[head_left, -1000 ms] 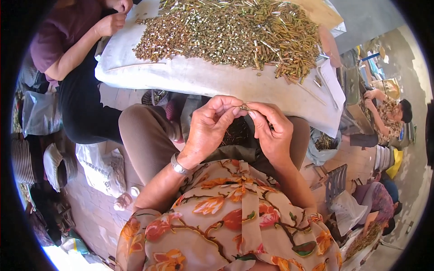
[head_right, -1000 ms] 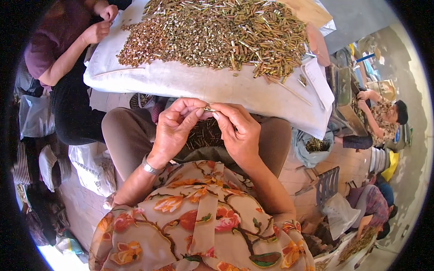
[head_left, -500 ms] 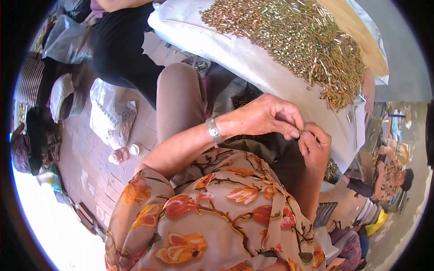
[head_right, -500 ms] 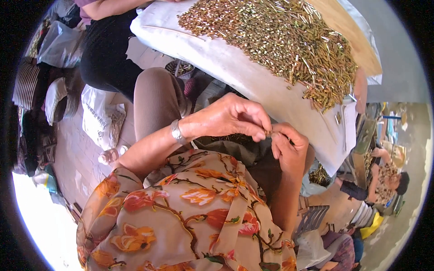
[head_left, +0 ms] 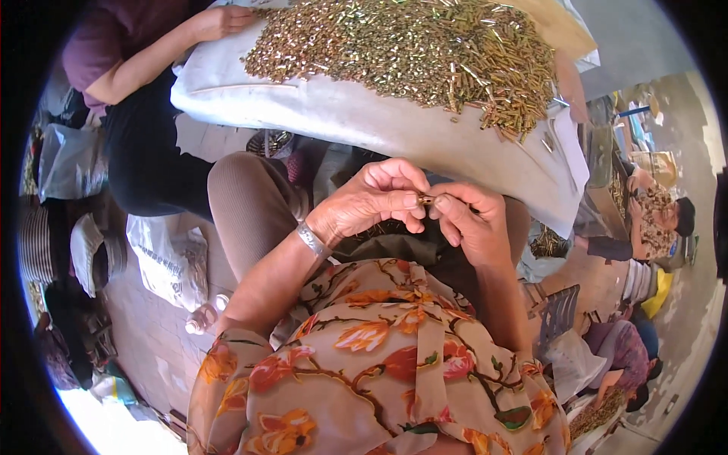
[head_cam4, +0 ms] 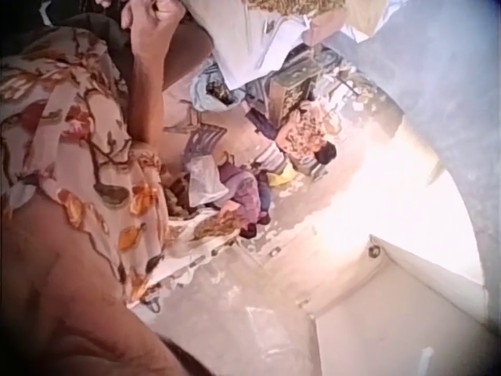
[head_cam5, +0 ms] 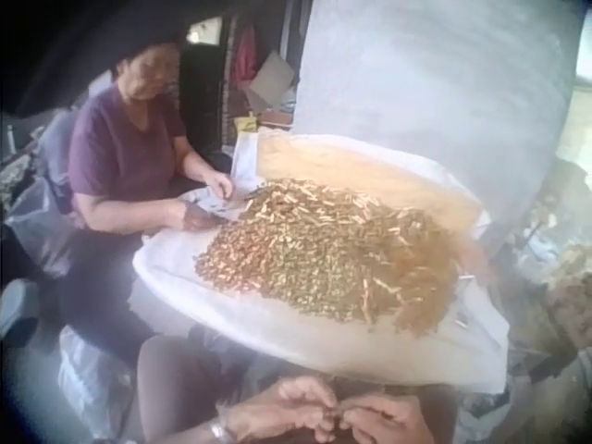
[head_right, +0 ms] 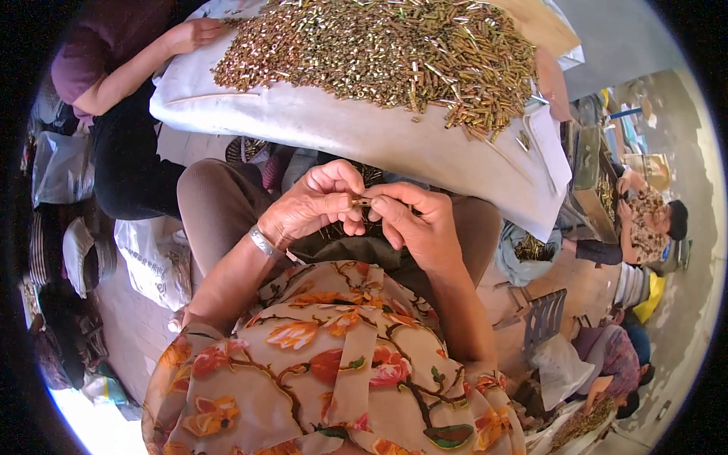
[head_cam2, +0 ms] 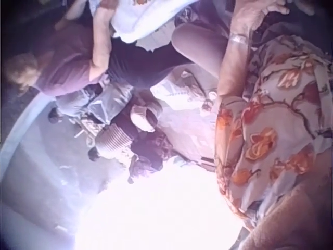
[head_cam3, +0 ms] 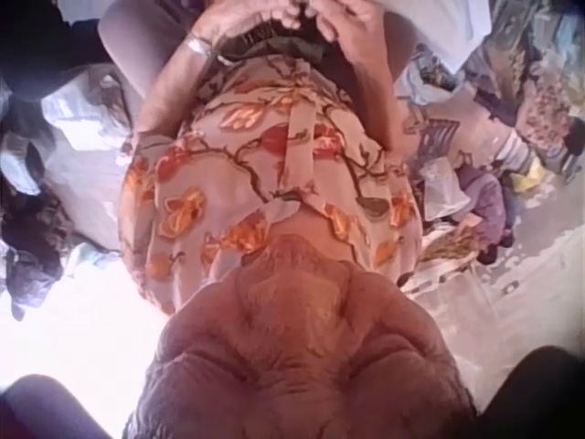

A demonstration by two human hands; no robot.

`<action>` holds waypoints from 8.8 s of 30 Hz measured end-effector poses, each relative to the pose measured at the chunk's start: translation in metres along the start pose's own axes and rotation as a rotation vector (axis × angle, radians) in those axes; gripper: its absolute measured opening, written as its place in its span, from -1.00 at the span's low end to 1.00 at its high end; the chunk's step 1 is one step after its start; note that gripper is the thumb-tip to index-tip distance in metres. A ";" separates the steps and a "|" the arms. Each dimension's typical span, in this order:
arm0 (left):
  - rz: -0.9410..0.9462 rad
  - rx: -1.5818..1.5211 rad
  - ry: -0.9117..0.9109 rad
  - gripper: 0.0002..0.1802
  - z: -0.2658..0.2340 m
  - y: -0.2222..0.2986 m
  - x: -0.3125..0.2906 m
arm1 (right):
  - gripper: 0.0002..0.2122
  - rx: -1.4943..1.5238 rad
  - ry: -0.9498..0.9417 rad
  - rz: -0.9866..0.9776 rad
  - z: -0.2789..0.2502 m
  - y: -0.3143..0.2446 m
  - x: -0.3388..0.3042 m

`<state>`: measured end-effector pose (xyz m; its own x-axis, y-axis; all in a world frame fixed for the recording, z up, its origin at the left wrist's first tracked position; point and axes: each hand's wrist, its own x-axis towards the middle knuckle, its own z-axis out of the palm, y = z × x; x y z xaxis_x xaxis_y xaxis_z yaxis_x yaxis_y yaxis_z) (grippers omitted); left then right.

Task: The person assembles small metal components by picking up pieces from the table and fitting them together by hand.

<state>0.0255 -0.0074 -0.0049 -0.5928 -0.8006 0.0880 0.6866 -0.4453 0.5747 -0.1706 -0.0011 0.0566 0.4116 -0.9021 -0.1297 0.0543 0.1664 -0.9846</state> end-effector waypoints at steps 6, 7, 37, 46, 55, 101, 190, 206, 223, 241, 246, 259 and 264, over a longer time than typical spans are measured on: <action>0.075 -0.170 0.002 -0.84 -0.007 -0.017 0.003 | -0.84 0.006 0.146 -0.050 0.015 0.013 -0.001; 0.072 -0.168 0.000 -0.84 -0.007 -0.019 0.002 | -0.84 0.022 0.181 -0.074 0.017 0.015 -0.001; -0.083 -0.220 0.037 -0.77 -0.031 -0.023 0.001 | -0.80 0.285 -0.006 0.226 -0.001 0.021 0.015; -0.069 -0.058 0.345 -0.69 -0.022 -0.012 0.002 | -0.63 0.601 -0.066 0.377 -0.010 0.042 0.026; 0.131 0.417 0.645 -0.75 -0.031 0.014 0.026 | -0.50 0.037 0.099 0.197 -0.012 0.043 0.028; 0.465 2.512 0.085 -0.86 -0.004 -0.022 0.066 | -0.85 0.020 0.331 -0.175 -0.037 0.025 0.028; 0.046 -0.296 0.123 -0.86 -0.019 -0.038 0.023 | -0.80 0.088 0.219 -0.002 0.000 0.022 0.015; 0.068 -0.276 0.209 -0.85 -0.013 -0.027 0.029 | -0.82 0.125 0.202 -0.034 -0.004 0.025 0.019; 0.104 0.075 0.351 -0.83 0.001 -0.025 0.032 | -0.82 0.063 0.249 -0.113 -0.005 0.030 0.016; 0.117 -0.142 0.294 -0.84 -0.009 -0.036 0.027 | -0.79 0.403 0.359 -0.016 0.019 0.044 0.018; 0.118 -0.137 0.337 -0.83 -0.011 -0.034 0.036 | -0.78 0.361 0.328 0.040 0.004 0.038 0.026; 0.424 1.501 0.465 -0.83 -0.023 -0.009 0.084 | -0.79 0.061 0.343 0.080 -0.045 0.029 0.072; 0.605 1.747 0.566 -0.83 -0.035 -0.017 0.091 | -0.82 -0.197 0.371 0.081 -0.045 0.048 0.093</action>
<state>-0.0249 -0.0867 -0.0352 -0.0444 -0.8474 0.5291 -0.6110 0.4421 0.6567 -0.1708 -0.0952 -0.0076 0.0500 -0.9774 -0.2055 -0.1540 0.1957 -0.9685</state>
